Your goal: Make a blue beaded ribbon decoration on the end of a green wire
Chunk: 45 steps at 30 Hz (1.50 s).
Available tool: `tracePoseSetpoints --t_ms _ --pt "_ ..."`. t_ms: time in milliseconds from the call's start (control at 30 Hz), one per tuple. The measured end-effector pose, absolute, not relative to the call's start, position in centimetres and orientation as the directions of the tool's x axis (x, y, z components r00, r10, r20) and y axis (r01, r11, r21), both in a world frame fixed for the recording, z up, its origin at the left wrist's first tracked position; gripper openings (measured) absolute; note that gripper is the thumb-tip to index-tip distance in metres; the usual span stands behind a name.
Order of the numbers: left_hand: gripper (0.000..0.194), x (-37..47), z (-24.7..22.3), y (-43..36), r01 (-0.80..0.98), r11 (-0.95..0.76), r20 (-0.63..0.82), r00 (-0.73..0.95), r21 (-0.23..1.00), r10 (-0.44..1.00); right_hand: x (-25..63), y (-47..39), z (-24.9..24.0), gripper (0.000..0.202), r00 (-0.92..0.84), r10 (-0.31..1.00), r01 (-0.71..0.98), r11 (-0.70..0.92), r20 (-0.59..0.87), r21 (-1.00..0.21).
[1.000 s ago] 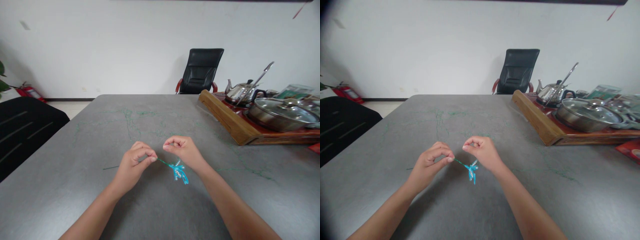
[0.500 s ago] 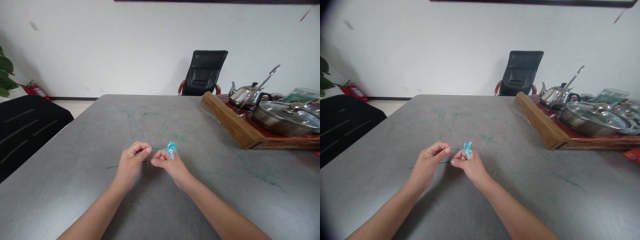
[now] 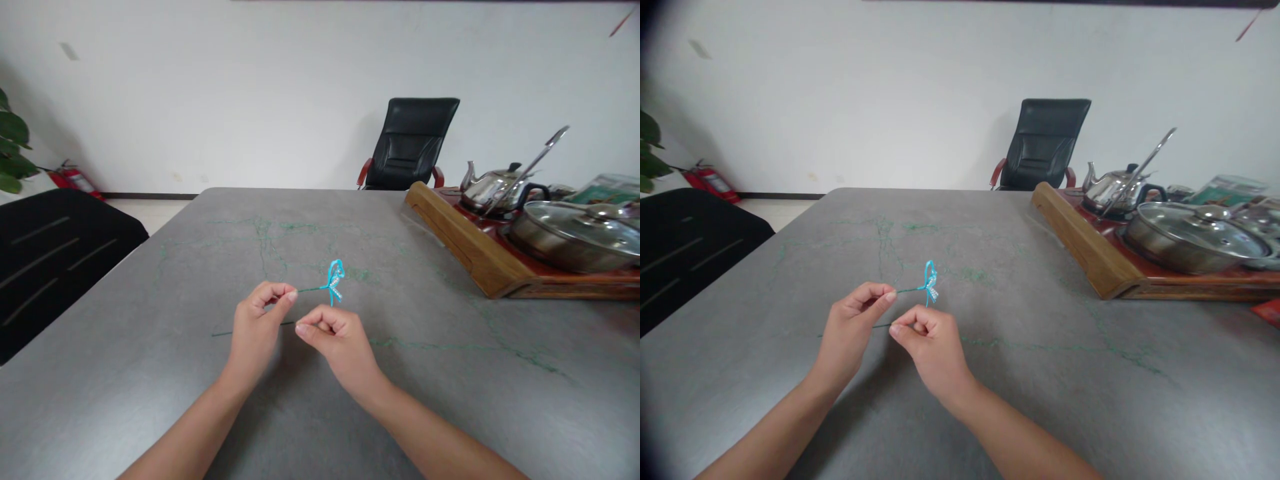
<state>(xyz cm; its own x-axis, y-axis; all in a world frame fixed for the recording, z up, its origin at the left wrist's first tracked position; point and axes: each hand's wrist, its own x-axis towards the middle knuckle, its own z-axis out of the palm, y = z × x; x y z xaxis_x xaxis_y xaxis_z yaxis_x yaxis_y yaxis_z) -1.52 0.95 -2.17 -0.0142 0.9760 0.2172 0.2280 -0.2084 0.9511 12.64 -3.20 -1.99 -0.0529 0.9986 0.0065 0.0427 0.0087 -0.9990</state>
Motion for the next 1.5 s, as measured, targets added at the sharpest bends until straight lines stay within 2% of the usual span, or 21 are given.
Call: tracePoseSetpoints --t_ms 167,267,367,433,500,600,667,733,833,1000,1267,1367,1500 --pt "0.011 -1.7 -2.6 1.2 0.190 -0.167 0.175 -0.025 0.967 0.984 12.7 -3.1 -2.0 0.016 -0.044 0.999 0.058 0.014 0.011 -0.998" --pt "0.011 -1.7 -2.3 1.0 0.258 -0.221 0.233 -0.019 0.941 0.972 12.5 -3.4 -2.0 0.017 -0.051 0.998 0.102 0.028 0.023 -0.994" --pt "0.011 -1.5 -1.7 0.7 0.378 -0.311 0.338 -0.004 0.872 0.941 12.3 -4.0 -1.8 0.017 -0.053 0.991 0.273 0.130 0.120 -0.953" --pt "0.011 -1.4 -1.4 0.5 0.458 -0.380 0.416 0.025 0.804 0.909 12.4 -4.4 -1.7 0.019 -0.084 0.957 0.459 0.285 0.278 -0.841" --pt "0.011 -1.4 -1.4 0.4 0.523 -0.449 0.491 0.066 0.724 0.869 12.7 -4.6 -1.4 0.023 -0.150 0.879 0.627 0.438 0.452 -0.645" --pt "0.010 -1.3 -1.6 0.3 0.591 -0.544 0.585 0.145 0.596 0.798 13.6 -4.5 -0.7 0.028 -0.216 0.763 0.764 0.521 0.609 -0.381" --pt "0.010 -1.4 -1.7 0.4 0.615 -0.605 0.628 0.217 0.506 0.747 14.4 -4.1 -0.2 0.028 -0.223 0.721 0.802 0.519 0.656 -0.297" --pt "0.010 -1.4 -1.7 0.4 0.618 -0.656 0.642 0.299 0.434 0.706 15.3 -3.7 0.3 0.028 -0.208 0.714 0.821 0.498 0.668 -0.278" --pt "0.011 -1.3 -1.5 0.3 0.586 -0.710 0.623 0.400 0.390 0.672 16.4 -3.1 0.7 0.026 -0.147 0.756 0.820 0.454 0.638 -0.349" --pt "0.015 -1.2 -1.2 0.4 0.491 -0.752 0.571 0.493 0.440 0.656 17.8 -2.2 1.2 0.021 -0.112 0.843 0.725 0.431 0.526 -0.537" --pt "0.014 -1.4 -0.7 0.7 0.390 -0.738 0.485 0.571 0.550 0.662 19.6 -0.8 1.6 0.015 -0.098 0.972 0.521 0.235 0.215 -0.820" --pt "0.014 -1.4 -0.4 0.6 0.330 -0.708 0.460 0.577 0.624 0.675 20.0 -0.2 1.1 0.015 -0.119 0.980 0.439 0.198 0.162 -0.877" --pt "0.012 -1.5 -0.3 0.5 0.248 -0.581 0.395 0.526 0.775 0.753 19.9 0.7 -0.2 0.019 -0.162 0.986 0.267 0.085 0.043 -0.960"
